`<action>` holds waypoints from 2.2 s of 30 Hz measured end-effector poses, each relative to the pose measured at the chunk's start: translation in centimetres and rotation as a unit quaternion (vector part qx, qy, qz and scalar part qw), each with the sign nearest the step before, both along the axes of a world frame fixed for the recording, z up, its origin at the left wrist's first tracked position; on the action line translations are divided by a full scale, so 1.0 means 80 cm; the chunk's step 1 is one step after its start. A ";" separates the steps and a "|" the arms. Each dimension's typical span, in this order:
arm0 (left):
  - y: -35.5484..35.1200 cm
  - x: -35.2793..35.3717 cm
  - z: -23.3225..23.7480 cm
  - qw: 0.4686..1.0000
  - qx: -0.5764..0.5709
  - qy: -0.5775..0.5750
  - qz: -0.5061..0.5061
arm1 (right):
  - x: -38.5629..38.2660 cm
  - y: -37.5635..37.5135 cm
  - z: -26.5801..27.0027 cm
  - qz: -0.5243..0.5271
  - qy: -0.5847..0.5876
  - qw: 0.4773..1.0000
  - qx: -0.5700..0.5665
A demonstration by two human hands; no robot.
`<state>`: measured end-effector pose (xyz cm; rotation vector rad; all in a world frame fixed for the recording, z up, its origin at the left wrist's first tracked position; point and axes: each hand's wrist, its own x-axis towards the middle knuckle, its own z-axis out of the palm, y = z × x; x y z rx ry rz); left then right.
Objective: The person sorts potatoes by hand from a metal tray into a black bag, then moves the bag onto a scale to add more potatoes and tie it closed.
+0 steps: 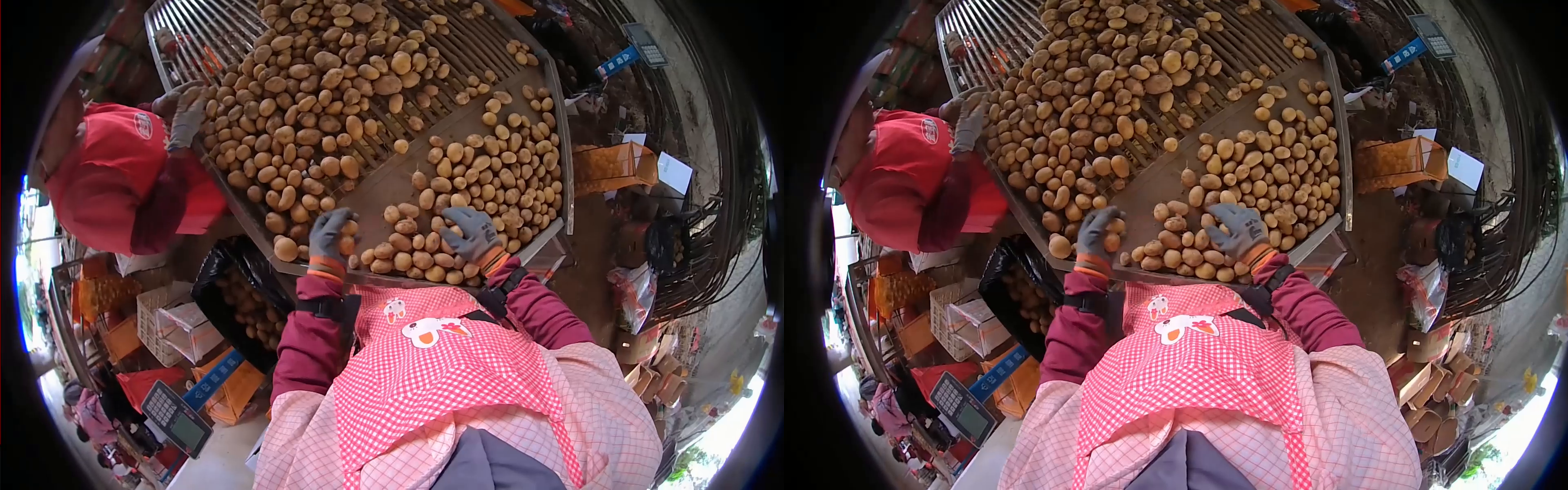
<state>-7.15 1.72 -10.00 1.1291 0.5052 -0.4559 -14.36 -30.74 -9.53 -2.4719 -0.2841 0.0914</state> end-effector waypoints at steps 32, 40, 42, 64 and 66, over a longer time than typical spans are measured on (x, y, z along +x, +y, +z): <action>0.014 -0.046 0.064 0.850 -0.509 0.028 0.133 | 0.283 0.108 -0.005 0.130 -0.196 0.970 -0.066; 0.030 -0.083 0.052 0.829 -0.512 0.002 0.223 | 0.337 0.175 -0.031 0.138 -0.098 0.951 -0.258; 0.032 -0.090 0.051 0.823 -0.516 -0.003 0.238 | 0.321 0.169 -0.042 0.128 -0.098 0.947 -0.279; 0.048 -0.145 0.011 0.780 -0.625 0.030 0.001 | 0.058 0.254 0.106 0.363 0.007 0.924 0.116; 0.062 -0.158 0.015 0.780 -0.625 0.022 0.038 | 0.058 0.273 0.111 0.399 0.014 0.910 0.111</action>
